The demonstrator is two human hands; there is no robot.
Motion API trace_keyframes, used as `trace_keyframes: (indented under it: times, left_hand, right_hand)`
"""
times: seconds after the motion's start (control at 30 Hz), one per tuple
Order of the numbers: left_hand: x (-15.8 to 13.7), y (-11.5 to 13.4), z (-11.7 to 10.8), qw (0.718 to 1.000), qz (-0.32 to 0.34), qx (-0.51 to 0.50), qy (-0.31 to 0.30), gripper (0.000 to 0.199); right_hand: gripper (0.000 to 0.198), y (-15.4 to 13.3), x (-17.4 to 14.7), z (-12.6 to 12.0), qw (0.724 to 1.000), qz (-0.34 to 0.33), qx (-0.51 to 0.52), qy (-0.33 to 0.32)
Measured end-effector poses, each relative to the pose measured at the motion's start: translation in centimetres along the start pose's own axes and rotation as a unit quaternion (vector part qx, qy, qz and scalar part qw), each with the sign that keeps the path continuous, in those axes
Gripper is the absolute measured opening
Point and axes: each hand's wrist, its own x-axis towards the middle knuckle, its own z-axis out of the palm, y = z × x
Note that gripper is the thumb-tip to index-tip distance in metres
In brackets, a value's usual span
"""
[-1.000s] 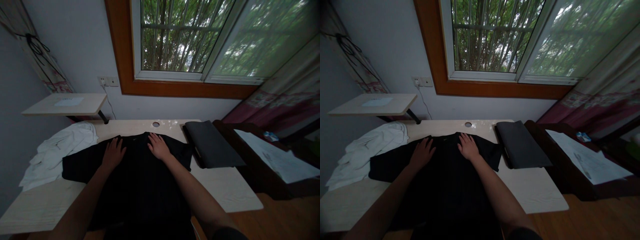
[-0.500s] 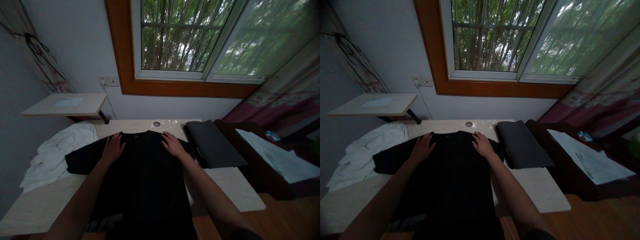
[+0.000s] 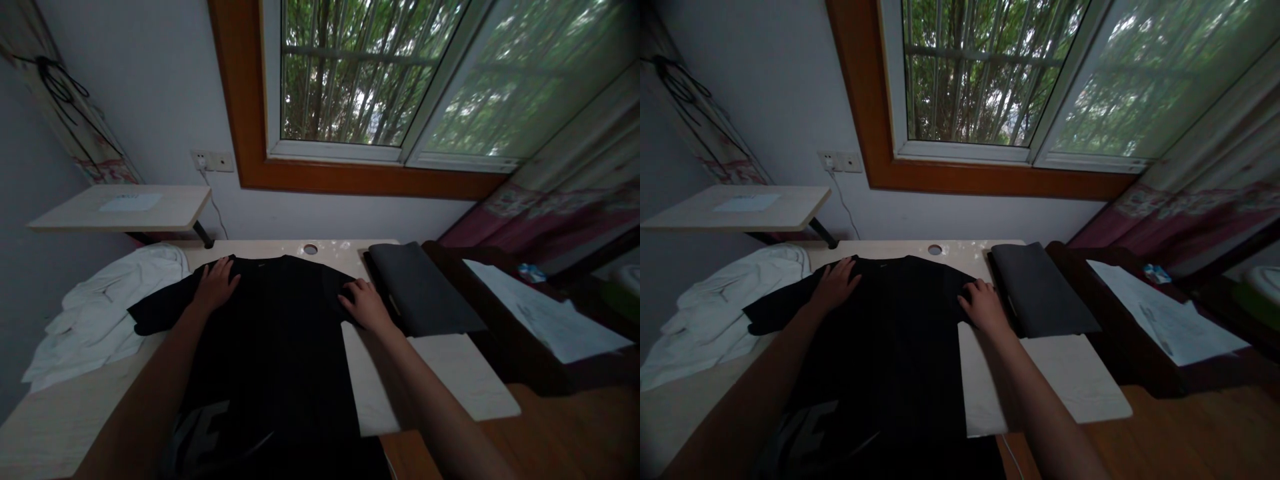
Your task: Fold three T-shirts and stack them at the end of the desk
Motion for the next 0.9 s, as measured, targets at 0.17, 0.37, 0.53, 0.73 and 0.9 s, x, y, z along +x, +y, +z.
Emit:
trace_keyframes:
  times: [0.17, 0.37, 0.53, 0.73, 0.9]
  left_hand:
    - [0.0, -0.3, 0.1, 1.000, 0.012, -0.008, 0.007, 0.062]
    - [-0.7, 0.1, -0.9, 0.997, 0.040, -0.036, 0.053, 0.048]
    - [-2.3, 0.7, -2.3, 0.997, 0.056, -0.036, 0.042, 0.039]
    - [-4.5, 2.8, -2.2, 0.998, 0.049, -0.001, 0.039, 0.047]
    - [-4.5, 4.6, -1.8, 0.999, 0.030, 0.008, 0.019, 0.054]
  right_hand:
    - [0.045, 0.6, -0.7, 0.7, 0.999, -0.014, -0.038, -0.015]
    - [0.049, 2.9, 0.6, 0.9, 0.996, -0.015, -0.069, -0.058]
    - [0.055, 3.1, 1.2, 0.8, 0.994, -0.008, -0.083, -0.076]
    - [0.051, -0.6, 1.6, 0.6, 0.997, 0.001, -0.071, -0.010]
    - [0.057, -5.2, 1.6, 2.1, 0.997, -0.070, 0.008, 0.017]
